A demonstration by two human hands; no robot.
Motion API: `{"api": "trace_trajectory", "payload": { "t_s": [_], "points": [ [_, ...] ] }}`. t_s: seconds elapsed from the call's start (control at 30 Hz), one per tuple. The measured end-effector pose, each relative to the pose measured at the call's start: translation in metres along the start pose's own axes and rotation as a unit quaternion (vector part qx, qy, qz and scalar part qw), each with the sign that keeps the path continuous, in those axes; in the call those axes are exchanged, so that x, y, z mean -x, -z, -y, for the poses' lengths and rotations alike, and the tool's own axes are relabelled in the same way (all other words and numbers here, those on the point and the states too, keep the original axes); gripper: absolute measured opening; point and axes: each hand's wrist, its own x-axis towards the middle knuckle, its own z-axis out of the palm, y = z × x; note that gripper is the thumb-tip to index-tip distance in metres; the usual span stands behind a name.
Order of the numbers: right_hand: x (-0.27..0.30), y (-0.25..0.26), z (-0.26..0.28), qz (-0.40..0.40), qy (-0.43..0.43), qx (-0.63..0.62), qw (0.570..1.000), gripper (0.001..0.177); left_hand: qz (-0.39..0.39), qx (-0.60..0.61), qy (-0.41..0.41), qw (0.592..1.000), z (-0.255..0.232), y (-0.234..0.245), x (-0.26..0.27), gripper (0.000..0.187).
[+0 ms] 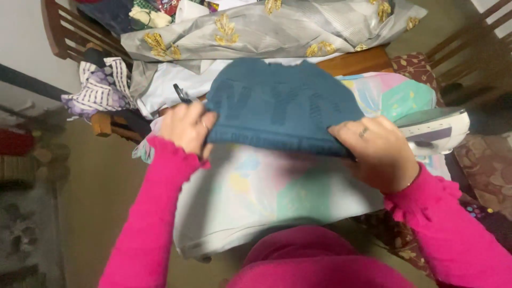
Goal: Iron and fold various shirts and garments on a flat surface.
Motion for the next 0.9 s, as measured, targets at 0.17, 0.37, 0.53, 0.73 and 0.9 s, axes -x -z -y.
{"api": "trace_trajectory", "payload": {
  "t_s": [0.17,0.37,0.53,0.73,0.9],
  "points": [
    [0.098,-0.106,-0.018,0.066,0.020,-0.067,0.995,0.060,0.037,0.075,0.089,0.992,-0.090,-0.172,0.140,0.082],
    [0.249,-0.247,-0.044,0.160,-0.027,-0.073,0.984,0.053,0.186,0.107,0.196,0.957,-0.165,-0.353,0.289,0.078],
    [0.234,-0.251,-0.063,0.153,-0.187,-0.130,0.962,0.033,0.140,0.245,0.350,0.893,-0.153,-0.335,0.266,0.071],
    [0.120,-0.266,-0.097,0.051,-0.210,-0.153,0.964,0.030,-0.060,0.429,0.499,0.751,-0.096,-0.424,0.240,0.069],
    [0.020,-0.301,-0.146,0.037,-0.133,-0.152,0.979,0.052,-0.164,0.554,0.454,0.678,-0.001,-0.462,0.167,0.072]
  ]
}}
